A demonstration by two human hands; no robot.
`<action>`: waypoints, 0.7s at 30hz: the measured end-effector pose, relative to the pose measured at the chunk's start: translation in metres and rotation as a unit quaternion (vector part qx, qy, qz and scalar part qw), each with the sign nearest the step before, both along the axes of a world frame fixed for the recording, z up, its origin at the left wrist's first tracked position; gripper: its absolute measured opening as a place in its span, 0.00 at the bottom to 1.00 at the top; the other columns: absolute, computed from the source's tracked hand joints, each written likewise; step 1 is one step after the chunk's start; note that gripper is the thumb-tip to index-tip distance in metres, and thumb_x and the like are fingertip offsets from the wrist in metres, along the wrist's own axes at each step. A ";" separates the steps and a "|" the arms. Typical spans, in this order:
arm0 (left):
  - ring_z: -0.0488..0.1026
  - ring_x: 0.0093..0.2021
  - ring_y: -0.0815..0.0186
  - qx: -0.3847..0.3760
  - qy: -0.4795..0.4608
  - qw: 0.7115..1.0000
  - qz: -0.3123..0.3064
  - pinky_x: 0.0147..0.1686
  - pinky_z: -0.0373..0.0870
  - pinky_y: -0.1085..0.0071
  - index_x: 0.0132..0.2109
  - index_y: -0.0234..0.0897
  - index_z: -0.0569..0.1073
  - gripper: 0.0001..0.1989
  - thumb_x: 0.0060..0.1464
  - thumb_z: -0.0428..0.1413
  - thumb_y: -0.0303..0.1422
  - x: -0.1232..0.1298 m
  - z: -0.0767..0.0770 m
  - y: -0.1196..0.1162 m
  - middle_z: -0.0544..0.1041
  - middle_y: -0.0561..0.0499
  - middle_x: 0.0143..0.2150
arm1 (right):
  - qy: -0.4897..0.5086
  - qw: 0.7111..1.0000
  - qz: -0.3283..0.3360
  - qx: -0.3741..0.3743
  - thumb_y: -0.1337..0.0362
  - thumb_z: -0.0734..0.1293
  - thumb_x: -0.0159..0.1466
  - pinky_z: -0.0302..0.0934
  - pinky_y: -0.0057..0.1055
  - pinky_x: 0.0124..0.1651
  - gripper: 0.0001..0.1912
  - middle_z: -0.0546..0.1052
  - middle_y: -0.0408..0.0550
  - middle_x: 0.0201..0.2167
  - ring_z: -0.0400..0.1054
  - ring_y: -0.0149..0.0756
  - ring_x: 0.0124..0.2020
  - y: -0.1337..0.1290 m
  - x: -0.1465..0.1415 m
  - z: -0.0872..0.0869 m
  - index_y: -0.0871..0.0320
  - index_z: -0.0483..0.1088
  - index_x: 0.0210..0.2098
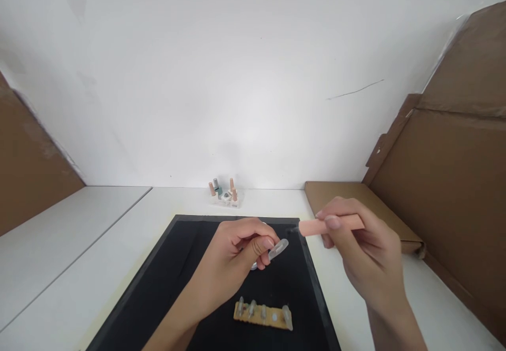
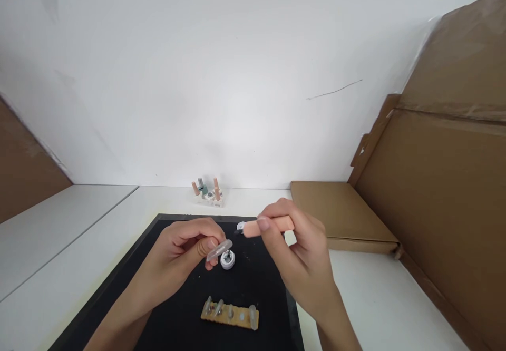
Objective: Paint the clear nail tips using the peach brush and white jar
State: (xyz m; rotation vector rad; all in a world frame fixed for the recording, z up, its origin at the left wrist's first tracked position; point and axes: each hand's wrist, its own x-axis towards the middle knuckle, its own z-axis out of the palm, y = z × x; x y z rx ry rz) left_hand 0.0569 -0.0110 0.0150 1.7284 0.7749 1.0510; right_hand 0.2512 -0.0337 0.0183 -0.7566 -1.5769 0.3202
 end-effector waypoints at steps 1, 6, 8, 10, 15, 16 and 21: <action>0.67 0.22 0.73 -0.001 0.001 1.000 0.001 0.24 0.65 0.76 0.29 0.34 0.75 0.11 0.59 0.52 0.26 0.000 0.000 0.000 0.71 0.54 0.23 | 0.010 1.000 -0.010 0.001 0.65 0.63 0.69 0.55 0.26 0.26 0.08 0.68 0.38 0.22 0.60 0.27 0.23 0.000 0.001 -0.001 0.53 0.71 0.33; 0.66 0.22 0.72 -0.010 0.000 1.000 -0.002 0.24 0.65 0.76 0.28 0.34 0.75 0.12 0.59 0.52 0.27 0.000 0.000 0.000 0.71 0.54 0.23 | 0.048 0.998 0.032 -0.005 0.61 0.62 0.69 0.54 0.27 0.23 0.09 0.71 0.40 0.24 0.60 0.29 0.22 -0.002 0.001 -0.001 0.53 0.71 0.34; 0.66 0.21 0.73 -0.010 -0.001 1.000 -0.004 0.24 0.65 0.76 0.28 0.34 0.75 0.12 0.59 0.52 0.26 0.000 0.000 0.000 0.70 0.54 0.23 | 0.025 0.999 0.028 -0.015 0.61 0.63 0.68 0.55 0.27 0.23 0.09 0.70 0.39 0.22 0.60 0.28 0.21 -0.001 0.001 0.001 0.53 0.71 0.33; 0.66 0.22 0.73 -0.007 0.000 1.000 -0.007 0.24 0.65 0.76 0.28 0.34 0.75 0.12 0.59 0.52 0.27 -0.001 -0.002 0.000 0.71 0.54 0.23 | 0.013 0.999 0.007 -0.028 0.62 0.63 0.68 0.55 0.26 0.24 0.09 0.69 0.38 0.20 0.59 0.27 0.21 0.000 0.000 0.002 0.54 0.71 0.31; 0.67 0.22 0.72 -0.005 -0.004 1.000 -0.012 0.24 0.65 0.76 0.29 0.34 0.75 0.12 0.60 0.53 0.28 -0.001 -0.004 0.000 0.71 0.54 0.23 | 0.056 0.997 0.031 -0.035 0.60 0.62 0.69 0.56 0.25 0.22 0.10 0.72 0.39 0.22 0.60 0.26 0.20 0.002 0.000 0.000 0.53 0.71 0.32; 0.67 0.22 0.73 -0.004 -0.006 1.000 -0.012 0.24 0.65 0.76 0.29 0.34 0.75 0.12 0.60 0.53 0.28 -0.001 -0.004 0.000 0.71 0.54 0.23 | 0.051 0.997 0.042 -0.037 0.60 0.63 0.69 0.56 0.25 0.22 0.10 0.71 0.39 0.22 0.60 0.26 0.19 0.002 0.000 0.000 0.53 0.71 0.32; 0.66 0.22 0.73 0.004 0.001 1.000 -0.002 0.24 0.65 0.76 0.29 0.33 0.75 0.12 0.60 0.53 0.28 0.000 -0.002 0.000 0.70 0.54 0.23 | 0.022 0.999 -0.005 -0.045 0.62 0.64 0.68 0.56 0.25 0.23 0.11 0.69 0.39 0.19 0.59 0.26 0.19 0.003 -0.002 0.000 0.55 0.71 0.30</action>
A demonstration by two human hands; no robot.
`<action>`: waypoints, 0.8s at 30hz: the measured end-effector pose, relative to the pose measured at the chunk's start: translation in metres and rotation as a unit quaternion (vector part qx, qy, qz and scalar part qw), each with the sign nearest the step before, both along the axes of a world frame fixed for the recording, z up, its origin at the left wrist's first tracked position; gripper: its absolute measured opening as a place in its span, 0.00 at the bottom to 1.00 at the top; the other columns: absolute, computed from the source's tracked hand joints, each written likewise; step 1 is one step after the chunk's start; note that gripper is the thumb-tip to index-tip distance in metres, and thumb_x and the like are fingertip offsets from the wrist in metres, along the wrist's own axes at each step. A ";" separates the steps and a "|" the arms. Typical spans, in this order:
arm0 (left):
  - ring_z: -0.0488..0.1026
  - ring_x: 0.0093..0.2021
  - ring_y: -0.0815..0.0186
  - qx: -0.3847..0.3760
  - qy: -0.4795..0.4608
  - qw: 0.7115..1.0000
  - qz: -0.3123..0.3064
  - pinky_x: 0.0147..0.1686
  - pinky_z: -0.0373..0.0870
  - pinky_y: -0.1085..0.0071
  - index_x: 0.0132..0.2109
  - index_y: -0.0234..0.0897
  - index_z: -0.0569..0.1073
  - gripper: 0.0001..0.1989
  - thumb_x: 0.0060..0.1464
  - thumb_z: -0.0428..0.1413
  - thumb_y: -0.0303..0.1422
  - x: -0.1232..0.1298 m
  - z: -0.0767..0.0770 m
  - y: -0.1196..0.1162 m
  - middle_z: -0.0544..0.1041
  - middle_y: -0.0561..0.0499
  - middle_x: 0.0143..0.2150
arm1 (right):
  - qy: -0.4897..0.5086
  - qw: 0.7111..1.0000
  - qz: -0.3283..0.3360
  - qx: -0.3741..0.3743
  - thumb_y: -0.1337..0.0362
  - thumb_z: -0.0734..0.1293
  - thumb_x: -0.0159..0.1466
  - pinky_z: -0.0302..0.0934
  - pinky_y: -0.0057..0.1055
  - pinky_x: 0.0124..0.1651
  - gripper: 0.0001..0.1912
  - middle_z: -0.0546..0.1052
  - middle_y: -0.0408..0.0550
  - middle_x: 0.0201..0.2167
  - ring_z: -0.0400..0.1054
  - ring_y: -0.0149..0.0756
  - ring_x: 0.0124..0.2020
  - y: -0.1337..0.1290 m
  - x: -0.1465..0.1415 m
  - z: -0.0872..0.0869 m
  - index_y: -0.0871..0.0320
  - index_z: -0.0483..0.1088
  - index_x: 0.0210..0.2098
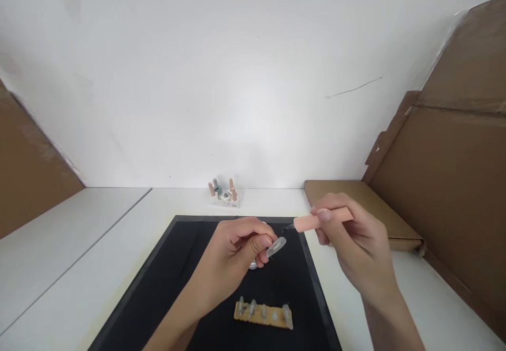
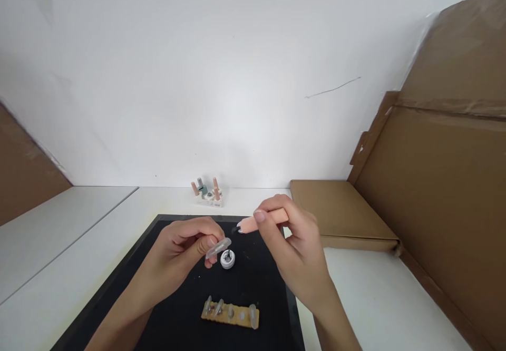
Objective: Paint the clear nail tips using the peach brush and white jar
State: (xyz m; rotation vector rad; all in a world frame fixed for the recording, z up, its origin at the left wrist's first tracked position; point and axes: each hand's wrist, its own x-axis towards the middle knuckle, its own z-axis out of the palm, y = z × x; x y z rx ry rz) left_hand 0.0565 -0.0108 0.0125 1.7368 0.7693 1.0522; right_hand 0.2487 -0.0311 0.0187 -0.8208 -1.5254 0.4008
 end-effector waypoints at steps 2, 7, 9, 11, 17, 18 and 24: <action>0.66 0.22 0.72 -0.001 0.004 1.000 0.000 0.24 0.65 0.76 0.29 0.34 0.75 0.12 0.60 0.53 0.28 0.000 0.000 0.000 0.70 0.54 0.22 | 0.021 1.000 -0.002 0.005 0.61 0.63 0.68 0.56 0.25 0.22 0.11 0.69 0.39 0.20 0.59 0.26 0.19 0.000 -0.001 -0.001 0.54 0.71 0.30; 0.67 0.22 0.72 0.000 0.007 1.000 0.003 0.24 0.65 0.76 0.29 0.34 0.75 0.11 0.59 0.53 0.27 0.000 0.001 0.001 0.71 0.54 0.23 | 0.031 0.999 0.039 0.003 0.59 0.63 0.68 0.56 0.25 0.21 0.11 0.69 0.38 0.20 0.59 0.26 0.18 -0.002 -0.003 0.000 0.54 0.71 0.31; 0.67 0.22 0.72 0.004 0.008 1.000 0.011 0.24 0.65 0.76 0.29 0.34 0.75 0.11 0.59 0.53 0.27 0.000 0.001 0.001 0.71 0.54 0.23 | 0.008 1.000 0.014 0.000 0.60 0.63 0.68 0.57 0.26 0.22 0.11 0.68 0.38 0.19 0.59 0.27 0.18 -0.002 -0.004 0.001 0.54 0.71 0.29; 0.67 0.21 0.72 0.006 0.007 1.000 0.014 0.24 0.66 0.77 0.29 0.34 0.75 0.11 0.59 0.53 0.27 0.001 0.001 0.000 0.71 0.54 0.22 | 0.005 1.000 -0.007 -0.005 0.60 0.63 0.68 0.57 0.26 0.22 0.12 0.67 0.38 0.17 0.59 0.27 0.18 -0.002 -0.005 0.002 0.55 0.70 0.28; 0.67 0.21 0.73 -0.004 -0.001 1.000 0.007 0.24 0.66 0.77 0.29 0.34 0.75 0.11 0.59 0.53 0.27 0.001 0.000 0.000 0.71 0.54 0.23 | 0.084 0.995 0.052 -0.006 0.59 0.63 0.68 0.57 0.22 0.19 0.11 0.69 0.38 0.21 0.59 0.24 0.17 0.001 -0.003 -0.004 0.54 0.71 0.32; 0.66 0.21 0.73 -0.004 -0.002 1.000 0.007 0.24 0.65 0.77 0.28 0.34 0.75 0.11 0.59 0.53 0.28 0.001 0.001 -0.001 0.71 0.54 0.22 | 0.093 0.993 0.068 -0.008 0.58 0.63 0.68 0.56 0.21 0.18 0.11 0.69 0.38 0.21 0.60 0.24 0.17 0.001 -0.003 -0.005 0.54 0.71 0.32; 0.67 0.22 0.72 -0.008 0.002 1.000 0.003 0.24 0.66 0.76 0.29 0.34 0.75 0.12 0.60 0.52 0.27 0.000 0.002 -0.003 0.71 0.54 0.23 | 0.036 0.999 -0.001 -0.017 0.60 0.63 0.68 0.57 0.23 0.21 0.12 0.66 0.37 0.18 0.58 0.25 0.18 0.002 -0.004 -0.002 0.55 0.70 0.29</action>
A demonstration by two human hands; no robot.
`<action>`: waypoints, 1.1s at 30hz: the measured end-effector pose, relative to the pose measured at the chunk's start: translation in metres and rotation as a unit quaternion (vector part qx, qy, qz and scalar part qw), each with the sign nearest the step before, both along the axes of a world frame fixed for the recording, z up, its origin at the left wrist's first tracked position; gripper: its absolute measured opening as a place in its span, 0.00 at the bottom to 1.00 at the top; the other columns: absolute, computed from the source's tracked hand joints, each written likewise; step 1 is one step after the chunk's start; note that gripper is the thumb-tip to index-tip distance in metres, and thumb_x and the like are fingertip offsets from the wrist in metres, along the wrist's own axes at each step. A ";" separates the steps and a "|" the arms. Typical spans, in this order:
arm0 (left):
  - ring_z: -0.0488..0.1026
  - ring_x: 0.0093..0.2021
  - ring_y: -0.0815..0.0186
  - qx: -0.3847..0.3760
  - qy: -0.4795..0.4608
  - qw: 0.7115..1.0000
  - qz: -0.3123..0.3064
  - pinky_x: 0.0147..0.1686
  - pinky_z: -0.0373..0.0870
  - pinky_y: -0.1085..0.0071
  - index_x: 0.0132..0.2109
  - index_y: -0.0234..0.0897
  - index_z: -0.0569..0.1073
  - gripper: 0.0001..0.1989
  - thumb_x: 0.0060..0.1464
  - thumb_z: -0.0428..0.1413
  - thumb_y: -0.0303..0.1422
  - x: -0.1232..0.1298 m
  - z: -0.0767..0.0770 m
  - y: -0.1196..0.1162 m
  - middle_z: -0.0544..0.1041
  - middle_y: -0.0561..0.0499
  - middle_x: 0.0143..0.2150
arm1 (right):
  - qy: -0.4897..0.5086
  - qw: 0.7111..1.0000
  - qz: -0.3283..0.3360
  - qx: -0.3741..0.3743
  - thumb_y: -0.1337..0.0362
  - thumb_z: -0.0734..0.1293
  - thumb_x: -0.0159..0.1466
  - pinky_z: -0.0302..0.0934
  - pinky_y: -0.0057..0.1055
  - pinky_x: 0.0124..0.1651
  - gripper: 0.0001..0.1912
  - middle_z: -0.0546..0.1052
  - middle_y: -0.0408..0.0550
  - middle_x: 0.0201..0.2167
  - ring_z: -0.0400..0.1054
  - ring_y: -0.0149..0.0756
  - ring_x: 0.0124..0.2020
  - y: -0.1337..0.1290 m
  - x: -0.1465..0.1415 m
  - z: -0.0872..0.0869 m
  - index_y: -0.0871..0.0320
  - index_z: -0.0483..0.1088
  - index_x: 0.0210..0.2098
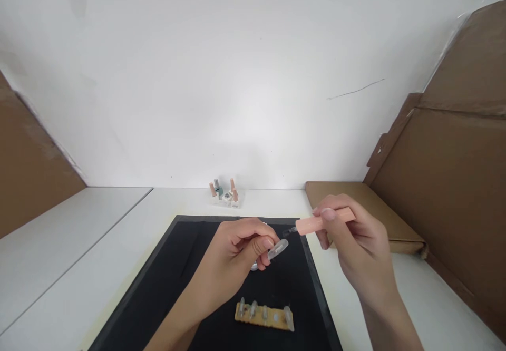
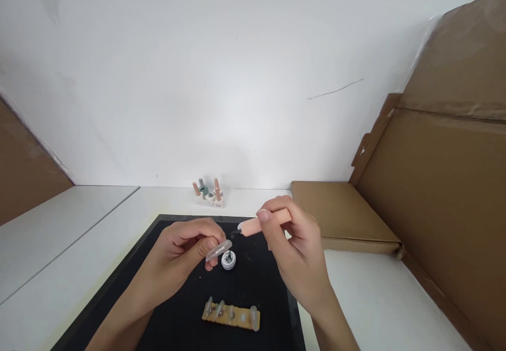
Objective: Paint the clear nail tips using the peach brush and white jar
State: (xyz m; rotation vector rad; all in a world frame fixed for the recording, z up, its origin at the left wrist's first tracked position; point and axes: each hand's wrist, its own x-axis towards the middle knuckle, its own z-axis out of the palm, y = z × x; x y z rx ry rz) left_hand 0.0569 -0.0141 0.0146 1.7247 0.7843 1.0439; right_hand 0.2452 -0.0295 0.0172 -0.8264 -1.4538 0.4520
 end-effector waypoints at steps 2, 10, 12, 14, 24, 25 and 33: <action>0.67 0.22 0.72 -0.001 0.001 1.000 0.000 0.24 0.66 0.76 0.29 0.34 0.75 0.12 0.60 0.52 0.27 -0.001 0.000 0.000 0.71 0.54 0.23 | 0.010 1.000 -0.018 0.005 0.60 0.64 0.68 0.58 0.23 0.21 0.12 0.67 0.38 0.18 0.58 0.25 0.17 0.000 0.001 0.000 0.55 0.70 0.28; 0.67 0.22 0.72 0.002 -0.008 1.000 -0.004 0.24 0.66 0.76 0.29 0.34 0.75 0.11 0.59 0.53 0.27 -0.001 0.000 0.001 0.71 0.54 0.23 | 0.057 0.996 0.063 -0.001 0.58 0.64 0.68 0.56 0.22 0.18 0.11 0.68 0.38 0.20 0.59 0.24 0.16 0.000 0.001 -0.003 0.54 0.71 0.31; 0.67 0.22 0.73 0.005 -0.006 1.000 -0.005 0.24 0.66 0.76 0.29 0.34 0.75 0.11 0.59 0.53 0.27 -0.001 0.000 0.001 0.71 0.54 0.23 | 0.042 0.998 0.044 -0.008 0.59 0.64 0.68 0.57 0.22 0.19 0.11 0.68 0.38 0.19 0.59 0.24 0.16 0.000 0.001 -0.003 0.54 0.71 0.30; 0.67 0.22 0.73 0.004 -0.003 1.000 -0.006 0.24 0.65 0.77 0.29 0.34 0.76 0.12 0.60 0.52 0.27 -0.002 0.000 0.000 0.71 0.54 0.23 | 0.048 0.998 0.033 -0.009 0.58 0.64 0.68 0.56 0.22 0.19 0.12 0.68 0.38 0.19 0.59 0.23 0.16 0.000 0.002 -0.003 0.54 0.71 0.29; 0.67 0.22 0.73 -0.001 -0.008 1.000 -0.010 0.24 0.65 0.77 0.29 0.34 0.75 0.12 0.60 0.52 0.27 -0.001 0.001 0.000 0.71 0.54 0.23 | 0.062 0.996 0.060 -0.029 0.58 0.64 0.67 0.54 0.23 0.18 0.12 0.69 0.39 0.20 0.58 0.23 0.16 0.000 0.001 -0.003 0.56 0.71 0.30; 0.67 0.22 0.73 0.001 -0.008 1.000 -0.011 0.24 0.65 0.77 0.29 0.34 0.75 0.12 0.60 0.52 0.27 -0.001 0.000 0.000 0.71 0.54 0.23 | 0.062 0.997 0.045 -0.034 0.58 0.65 0.67 0.55 0.23 0.18 0.12 0.69 0.39 0.20 0.58 0.23 0.16 0.000 0.001 -0.003 0.56 0.71 0.29; 0.67 0.22 0.73 -0.001 -0.011 1.000 -0.014 0.24 0.65 0.77 0.29 0.34 0.75 0.12 0.60 0.53 0.27 0.000 0.000 0.000 0.71 0.54 0.23 | 0.091 0.992 0.084 -0.024 0.55 0.63 0.68 0.54 0.20 0.18 0.13 0.68 0.37 0.20 0.58 0.21 0.15 0.000 0.000 -0.003 0.54 0.72 0.31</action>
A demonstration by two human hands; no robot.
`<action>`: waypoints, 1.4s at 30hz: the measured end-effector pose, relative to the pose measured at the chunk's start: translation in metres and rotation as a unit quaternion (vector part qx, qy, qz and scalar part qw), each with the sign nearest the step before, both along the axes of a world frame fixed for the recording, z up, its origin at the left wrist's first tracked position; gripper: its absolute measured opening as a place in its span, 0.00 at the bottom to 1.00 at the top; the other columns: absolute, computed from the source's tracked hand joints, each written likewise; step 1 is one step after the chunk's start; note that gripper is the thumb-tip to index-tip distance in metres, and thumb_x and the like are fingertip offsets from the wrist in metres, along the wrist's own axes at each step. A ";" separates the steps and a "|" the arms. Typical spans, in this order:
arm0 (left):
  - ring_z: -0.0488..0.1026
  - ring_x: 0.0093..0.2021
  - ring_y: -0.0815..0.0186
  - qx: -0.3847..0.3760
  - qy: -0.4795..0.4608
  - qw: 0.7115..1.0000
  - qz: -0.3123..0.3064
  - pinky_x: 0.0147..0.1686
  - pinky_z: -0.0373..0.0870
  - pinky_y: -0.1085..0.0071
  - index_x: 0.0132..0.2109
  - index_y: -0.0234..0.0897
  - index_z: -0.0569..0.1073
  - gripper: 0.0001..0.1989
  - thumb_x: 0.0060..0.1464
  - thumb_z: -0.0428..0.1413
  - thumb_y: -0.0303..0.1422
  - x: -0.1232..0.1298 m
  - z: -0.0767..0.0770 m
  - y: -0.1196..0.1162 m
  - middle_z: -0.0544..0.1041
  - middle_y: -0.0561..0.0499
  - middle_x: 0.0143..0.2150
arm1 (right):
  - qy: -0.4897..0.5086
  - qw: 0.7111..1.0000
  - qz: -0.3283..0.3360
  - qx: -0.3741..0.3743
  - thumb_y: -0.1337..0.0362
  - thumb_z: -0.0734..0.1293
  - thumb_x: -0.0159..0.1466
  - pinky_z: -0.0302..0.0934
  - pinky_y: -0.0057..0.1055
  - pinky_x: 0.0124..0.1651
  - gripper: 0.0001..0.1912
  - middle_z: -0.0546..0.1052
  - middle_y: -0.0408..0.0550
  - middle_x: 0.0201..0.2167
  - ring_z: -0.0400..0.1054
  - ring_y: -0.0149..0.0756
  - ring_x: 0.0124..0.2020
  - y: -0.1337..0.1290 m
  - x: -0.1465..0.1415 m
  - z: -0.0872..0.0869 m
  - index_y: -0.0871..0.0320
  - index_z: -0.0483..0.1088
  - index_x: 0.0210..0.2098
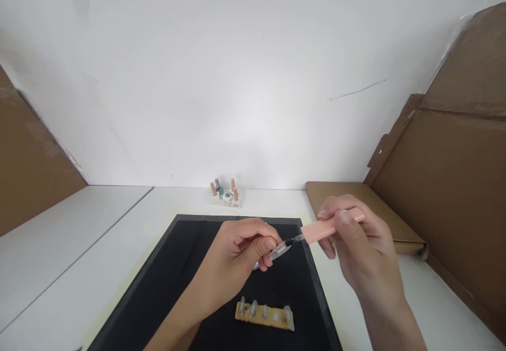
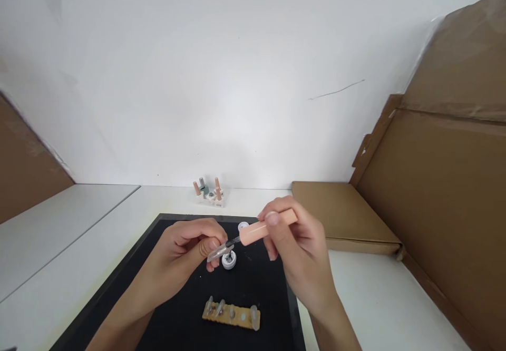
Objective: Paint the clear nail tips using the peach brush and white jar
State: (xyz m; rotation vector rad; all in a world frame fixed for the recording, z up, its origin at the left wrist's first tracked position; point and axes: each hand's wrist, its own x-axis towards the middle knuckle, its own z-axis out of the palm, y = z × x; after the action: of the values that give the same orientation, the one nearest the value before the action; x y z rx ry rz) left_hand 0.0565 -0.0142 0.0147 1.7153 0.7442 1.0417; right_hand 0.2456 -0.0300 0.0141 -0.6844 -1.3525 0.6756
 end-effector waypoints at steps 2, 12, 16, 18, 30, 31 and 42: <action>0.67 0.22 0.73 0.002 0.002 1.000 0.002 0.24 0.65 0.77 0.29 0.34 0.75 0.12 0.60 0.53 0.27 0.000 0.001 -0.001 0.71 0.55 0.23 | -0.033 0.999 -0.020 -0.001 0.56 0.64 0.68 0.55 0.20 0.19 0.13 0.67 0.37 0.19 0.57 0.21 0.16 -0.001 -0.002 0.001 0.55 0.71 0.30; 0.67 0.22 0.73 -0.005 -0.002 1.000 0.001 0.24 0.65 0.77 0.29 0.34 0.76 0.12 0.60 0.53 0.28 -0.001 0.001 0.001 0.71 0.54 0.23 | 0.002 0.999 -0.020 0.038 0.57 0.63 0.68 0.53 0.21 0.18 0.11 0.67 0.38 0.22 0.58 0.22 0.16 0.001 0.000 -0.001 0.54 0.72 0.33; 0.67 0.21 0.73 -0.002 -0.003 1.000 0.004 0.24 0.65 0.77 0.28 0.34 0.75 0.12 0.59 0.54 0.27 0.000 0.001 0.001 0.71 0.54 0.22 | -0.041 0.998 -0.022 0.040 0.59 0.63 0.68 0.56 0.21 0.19 0.12 0.69 0.38 0.21 0.58 0.23 0.17 0.000 -0.001 0.000 0.54 0.71 0.30; 0.67 0.22 0.73 -0.003 -0.004 1.000 0.005 0.24 0.66 0.77 0.29 0.34 0.76 0.12 0.59 0.53 0.27 0.000 0.001 0.001 0.71 0.54 0.23 | -0.052 0.996 -0.056 0.039 0.59 0.63 0.68 0.56 0.21 0.19 0.13 0.70 0.39 0.22 0.57 0.22 0.17 -0.001 -0.002 0.001 0.55 0.70 0.28; 0.68 0.21 0.73 -0.034 -0.015 0.999 0.013 0.24 0.66 0.78 0.30 0.34 0.74 0.10 0.59 0.55 0.32 0.001 0.000 0.003 0.71 0.54 0.22 | -0.101 0.989 -0.071 0.081 0.60 0.62 0.69 0.55 0.24 0.22 0.11 0.68 0.38 0.22 0.59 0.24 0.20 -0.004 -0.001 0.003 0.54 0.71 0.31; 0.68 0.21 0.73 -0.037 -0.012 0.999 0.014 0.24 0.66 0.78 0.30 0.34 0.74 0.10 0.59 0.54 0.32 0.001 0.000 0.003 0.71 0.55 0.22 | -0.104 0.986 -0.091 0.088 0.61 0.62 0.69 0.55 0.24 0.23 0.11 0.68 0.38 0.22 0.59 0.24 0.20 -0.004 -0.001 0.003 0.54 0.70 0.31; 0.67 0.21 0.73 -0.073 -0.025 0.997 -0.008 0.23 0.65 0.77 0.30 0.34 0.73 0.11 0.60 0.55 0.35 0.005 0.001 0.006 0.70 0.56 0.21 | -0.082 0.993 0.011 0.085 0.58 0.64 0.68 0.56 0.24 0.22 0.08 0.72 0.41 0.26 0.61 0.26 0.21 -0.006 -0.004 0.000 0.52 0.72 0.38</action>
State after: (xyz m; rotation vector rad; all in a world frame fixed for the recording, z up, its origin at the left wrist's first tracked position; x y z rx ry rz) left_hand 0.0613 -0.0079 0.0154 1.5636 0.7537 0.9909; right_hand 0.2418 -0.0357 0.0138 -0.5993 -1.5526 0.5240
